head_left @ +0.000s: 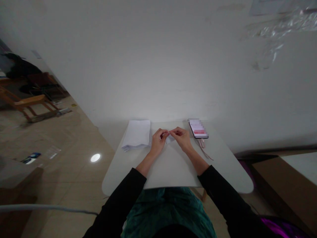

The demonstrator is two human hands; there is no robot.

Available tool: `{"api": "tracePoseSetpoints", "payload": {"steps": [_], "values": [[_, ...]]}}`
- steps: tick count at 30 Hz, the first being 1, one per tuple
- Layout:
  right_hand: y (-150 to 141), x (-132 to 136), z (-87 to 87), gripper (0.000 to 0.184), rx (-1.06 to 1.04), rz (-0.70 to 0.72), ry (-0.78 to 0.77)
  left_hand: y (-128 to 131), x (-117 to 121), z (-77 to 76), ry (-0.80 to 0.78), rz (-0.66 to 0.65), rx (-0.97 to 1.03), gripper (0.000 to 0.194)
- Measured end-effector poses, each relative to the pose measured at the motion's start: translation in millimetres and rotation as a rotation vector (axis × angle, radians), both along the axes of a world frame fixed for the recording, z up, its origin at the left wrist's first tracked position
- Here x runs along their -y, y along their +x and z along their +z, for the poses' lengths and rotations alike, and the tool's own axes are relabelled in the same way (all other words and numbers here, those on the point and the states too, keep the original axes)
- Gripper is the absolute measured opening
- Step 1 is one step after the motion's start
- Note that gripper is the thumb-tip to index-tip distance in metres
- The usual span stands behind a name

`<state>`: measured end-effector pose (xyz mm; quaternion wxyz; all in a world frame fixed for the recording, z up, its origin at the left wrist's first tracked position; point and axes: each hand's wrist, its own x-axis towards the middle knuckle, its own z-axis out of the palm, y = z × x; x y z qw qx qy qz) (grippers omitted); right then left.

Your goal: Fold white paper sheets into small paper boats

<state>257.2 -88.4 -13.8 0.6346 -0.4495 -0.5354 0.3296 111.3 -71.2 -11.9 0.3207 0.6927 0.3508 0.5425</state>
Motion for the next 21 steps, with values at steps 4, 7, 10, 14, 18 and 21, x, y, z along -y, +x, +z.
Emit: {"api": "tracePoseSetpoints", "payload": {"steps": [4, 7, 10, 14, 18, 21], "values": [[-3, 0, -1.7, 0.027, -0.008, -0.066, 0.031, 1, 0, -1.2, -0.052, 0.009, 0.047, 0.021], [-10, 1, -2.0, 0.033, -0.048, -0.067, -0.011, 2, 0, -2.5, -0.059, 0.074, 0.090, 0.022], [-14, 3, -1.5, 0.039, -0.024, 0.031, -0.085, 0, -2, -3.0, -0.082, 0.138, 0.163, 0.024], [-10, 4, -0.7, 0.041, 0.036, 0.039, -0.097, -3, -3, 0.8, -0.118, 0.101, 0.112, 0.027], [-11, 5, 2.3, 0.044, 0.106, 0.143, -0.106, -3, 2, 6.3, -0.039, 0.073, 0.015, 0.022], [-19, 9, 4.9, 0.048, -0.074, 0.229, -0.227, -3, 7, 7.6, -0.039, 0.095, 0.063, 0.021]]}}
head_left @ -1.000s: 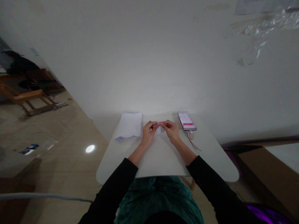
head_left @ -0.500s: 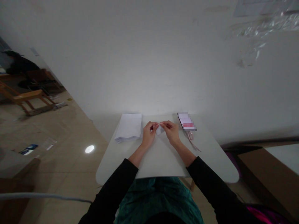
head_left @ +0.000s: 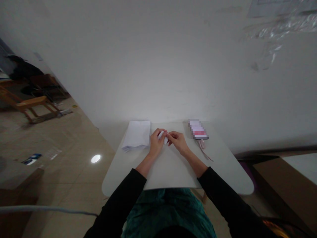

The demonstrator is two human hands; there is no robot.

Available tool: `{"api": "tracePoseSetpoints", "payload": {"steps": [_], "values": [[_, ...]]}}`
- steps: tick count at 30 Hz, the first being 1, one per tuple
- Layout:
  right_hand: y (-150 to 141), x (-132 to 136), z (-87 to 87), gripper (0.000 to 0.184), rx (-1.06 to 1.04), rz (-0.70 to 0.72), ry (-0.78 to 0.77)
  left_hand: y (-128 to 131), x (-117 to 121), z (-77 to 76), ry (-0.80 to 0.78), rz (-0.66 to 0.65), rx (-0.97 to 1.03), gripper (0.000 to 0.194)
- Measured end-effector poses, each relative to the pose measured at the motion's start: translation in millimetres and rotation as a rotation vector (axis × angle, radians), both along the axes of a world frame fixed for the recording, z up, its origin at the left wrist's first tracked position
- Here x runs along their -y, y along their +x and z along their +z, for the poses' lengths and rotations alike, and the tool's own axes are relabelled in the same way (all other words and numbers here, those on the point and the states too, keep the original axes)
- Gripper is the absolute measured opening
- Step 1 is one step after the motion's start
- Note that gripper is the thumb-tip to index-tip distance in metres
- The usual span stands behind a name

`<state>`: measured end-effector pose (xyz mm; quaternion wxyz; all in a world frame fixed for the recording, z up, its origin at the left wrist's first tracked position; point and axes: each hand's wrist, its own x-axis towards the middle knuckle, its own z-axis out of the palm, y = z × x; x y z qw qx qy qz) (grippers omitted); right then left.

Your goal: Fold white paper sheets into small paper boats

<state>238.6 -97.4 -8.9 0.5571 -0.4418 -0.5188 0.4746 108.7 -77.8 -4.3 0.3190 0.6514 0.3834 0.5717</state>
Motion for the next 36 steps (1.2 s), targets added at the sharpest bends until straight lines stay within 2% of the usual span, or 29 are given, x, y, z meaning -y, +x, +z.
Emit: {"api": "tracePoseSetpoints", "payload": {"steps": [3, 5, 8, 11, 15, 18, 21, 23, 26, 29, 33, 36], "values": [[-9, 4, 0.5, 0.052, -0.149, 0.136, -0.164, 0, 2, -1.5, -0.077, 0.058, 0.103, 0.026], [-13, 5, -0.8, 0.052, -0.157, 0.156, -0.136, 0, 1, -3.3, -0.110, 0.073, 0.129, 0.028], [-10, 3, -3.9, 0.050, -0.079, -0.027, 0.009, 0, -4, -5.5, -0.101, 0.065, 0.091, 0.027], [-2, 0, -6.0, 0.044, 0.091, -0.208, 0.151, 1, -9, -5.3, -0.156, -0.027, 0.088, 0.031], [6, -1, -4.3, 0.037, 0.195, -0.275, 0.238, -1, -12, -1.7, -0.258, -0.203, 0.104, 0.038], [6, 0, -1.6, 0.039, 0.115, -0.189, 0.150, -4, -10, 0.3, -0.285, -0.230, 0.056, 0.041], [3, 0, -0.8, 0.045, 0.036, -0.011, 0.045, -6, -9, 0.6, -0.241, -0.155, 0.066, 0.042], [0, 0, -1.1, 0.048, -0.007, 0.054, 0.024, -7, -10, 0.3, -0.210, -0.120, 0.088, 0.042], [1, -1, -1.1, 0.049, -0.021, 0.044, 0.037, -6, -10, 0.1, -0.200, -0.123, 0.088, 0.042], [10, -5, 0.2, 0.048, 0.051, 0.027, 0.064, -6, -9, -0.3, -0.179, -0.160, 0.033, 0.039], [26, -9, 1.6, 0.047, 0.183, 0.124, 0.054, -6, -11, -2.0, -0.124, -0.183, -0.015, 0.033], [29, -9, 1.6, 0.047, 0.220, 0.133, 0.042, -7, -15, -3.3, -0.065, -0.159, -0.028, 0.028]]}}
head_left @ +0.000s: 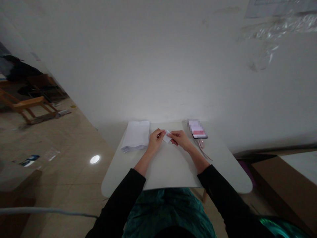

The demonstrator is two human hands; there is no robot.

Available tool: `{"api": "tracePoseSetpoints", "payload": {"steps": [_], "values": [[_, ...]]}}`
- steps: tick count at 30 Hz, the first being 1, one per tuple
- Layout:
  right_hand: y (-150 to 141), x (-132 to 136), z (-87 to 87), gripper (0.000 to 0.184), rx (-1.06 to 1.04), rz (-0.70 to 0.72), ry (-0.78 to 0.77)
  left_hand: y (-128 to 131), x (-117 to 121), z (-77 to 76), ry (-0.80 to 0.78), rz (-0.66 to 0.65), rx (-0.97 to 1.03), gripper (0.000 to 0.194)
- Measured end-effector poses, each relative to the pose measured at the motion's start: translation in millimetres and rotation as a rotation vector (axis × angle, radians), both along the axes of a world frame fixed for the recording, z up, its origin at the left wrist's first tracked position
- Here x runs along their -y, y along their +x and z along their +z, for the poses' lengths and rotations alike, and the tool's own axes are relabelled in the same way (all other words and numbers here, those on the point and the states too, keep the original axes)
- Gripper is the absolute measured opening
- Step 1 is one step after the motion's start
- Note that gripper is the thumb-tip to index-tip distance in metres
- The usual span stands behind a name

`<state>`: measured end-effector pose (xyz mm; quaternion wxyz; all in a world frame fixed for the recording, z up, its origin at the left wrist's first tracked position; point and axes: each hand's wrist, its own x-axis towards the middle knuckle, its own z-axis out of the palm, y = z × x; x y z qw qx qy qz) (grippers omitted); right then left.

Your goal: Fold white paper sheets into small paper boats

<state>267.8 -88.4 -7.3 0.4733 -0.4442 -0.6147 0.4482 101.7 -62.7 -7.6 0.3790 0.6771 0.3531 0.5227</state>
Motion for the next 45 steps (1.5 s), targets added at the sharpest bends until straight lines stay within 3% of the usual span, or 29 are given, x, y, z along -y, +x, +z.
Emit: {"api": "tracePoseSetpoints", "payload": {"steps": [4, 7, 12, 19, 30, 37, 42, 45], "values": [[-3, 1, -0.8, 0.042, -0.077, -0.003, -0.002, -2, -4, -0.1, 0.056, 0.069, 0.043, 0.027], [-5, 0, -2.1, 0.040, -0.106, 0.015, 0.040, -1, -3, 0.2, 0.009, 0.072, 0.093, 0.031], [-13, 0, -4.6, 0.040, -0.184, -0.095, 0.057, 2, 4, 1.4, -0.025, 0.088, 0.100, 0.037], [-22, 6, -3.0, 0.041, -0.304, 0.079, -0.079, 0, 8, 2.0, -0.030, 0.149, 0.087, 0.038], [-29, 8, -9.9, 0.043, -0.355, -0.074, -0.073, -3, 8, 3.5, -0.150, 0.104, 0.064, 0.040], [-25, 2, -13.6, 0.044, -0.316, -0.052, -0.050, -7, 5, -8.2, 0.069, 0.122, -0.095, 0.034], [-20, -5, -15.4, 0.037, -0.253, -0.239, 0.126, -9, -1, -14.8, 0.213, 0.154, -0.260, 0.037], [-16, -7, -16.1, 0.033, -0.238, -0.301, 0.156, -8, 2, -13.1, 0.325, 0.194, -0.406, 0.036]]}}
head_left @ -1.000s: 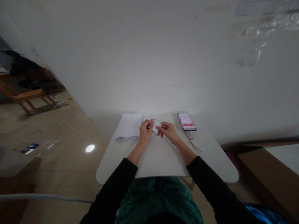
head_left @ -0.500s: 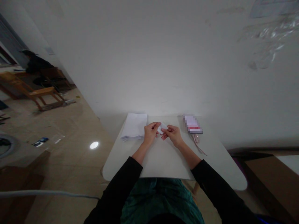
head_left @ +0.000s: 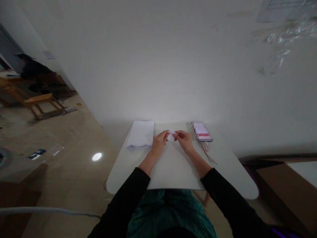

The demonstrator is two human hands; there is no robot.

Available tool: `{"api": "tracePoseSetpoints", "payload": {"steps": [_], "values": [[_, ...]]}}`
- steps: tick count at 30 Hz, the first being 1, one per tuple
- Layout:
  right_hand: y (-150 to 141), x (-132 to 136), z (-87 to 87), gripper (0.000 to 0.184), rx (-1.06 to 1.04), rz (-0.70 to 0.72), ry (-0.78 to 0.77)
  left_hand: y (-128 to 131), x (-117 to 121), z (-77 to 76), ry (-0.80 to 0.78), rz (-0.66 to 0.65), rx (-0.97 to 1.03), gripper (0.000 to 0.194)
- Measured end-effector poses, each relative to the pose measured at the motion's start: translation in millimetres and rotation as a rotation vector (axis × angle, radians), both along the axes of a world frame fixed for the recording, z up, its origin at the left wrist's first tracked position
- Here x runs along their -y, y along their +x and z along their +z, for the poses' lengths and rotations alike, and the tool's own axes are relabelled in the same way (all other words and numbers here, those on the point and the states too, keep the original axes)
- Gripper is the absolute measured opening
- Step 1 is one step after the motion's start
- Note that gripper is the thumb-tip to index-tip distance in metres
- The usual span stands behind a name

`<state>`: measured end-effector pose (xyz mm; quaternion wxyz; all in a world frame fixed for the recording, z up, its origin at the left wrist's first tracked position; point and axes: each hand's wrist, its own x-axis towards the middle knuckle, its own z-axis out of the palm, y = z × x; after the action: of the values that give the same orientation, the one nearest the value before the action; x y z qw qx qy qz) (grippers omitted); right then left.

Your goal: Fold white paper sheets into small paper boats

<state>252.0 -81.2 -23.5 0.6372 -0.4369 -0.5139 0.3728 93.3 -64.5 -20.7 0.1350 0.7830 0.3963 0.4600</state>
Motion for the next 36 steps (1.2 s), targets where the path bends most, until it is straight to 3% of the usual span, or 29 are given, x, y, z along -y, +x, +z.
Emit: {"api": "tracePoseSetpoints", "payload": {"steps": [4, 10, 12, 16, 18, 21, 26, 36], "values": [[4, 0, 0.5, 0.029, -0.026, -0.001, 0.004, 3, 8, 8.2, 0.193, 0.124, -0.180, 0.028], [3, -2, 0.4, 0.036, 0.004, 0.044, -0.043, -2, 3, 29.7, 0.070, 0.070, -0.276, 0.016], [-1, -3, -1.6, 0.037, 0.047, 0.051, -0.037, -10, 1, 33.2, 0.117, 0.040, -0.344, 0.017], [-12, 1, -4.5, 0.031, 0.166, 0.061, 0.026, -26, 9, 25.8, 0.321, 0.008, -0.330, 0.022], [-15, 5, -3.6, 0.030, 0.219, 0.091, 0.036, -29, 15, 19.6, 0.365, 0.052, -0.265, 0.021], [-17, 9, -0.6, 0.026, 0.264, 0.057, 0.058, -27, 20, 14.9, 0.380, 0.114, -0.235, 0.019], [-20, 12, 1.5, 0.015, 0.332, -0.029, 0.220, -27, 20, 16.7, 0.365, 0.085, -0.213, 0.017], [-23, 18, 3.9, 0.006, 0.368, -0.090, 0.251, -29, 18, 14.5, 0.406, 0.071, -0.223, 0.014]]}}
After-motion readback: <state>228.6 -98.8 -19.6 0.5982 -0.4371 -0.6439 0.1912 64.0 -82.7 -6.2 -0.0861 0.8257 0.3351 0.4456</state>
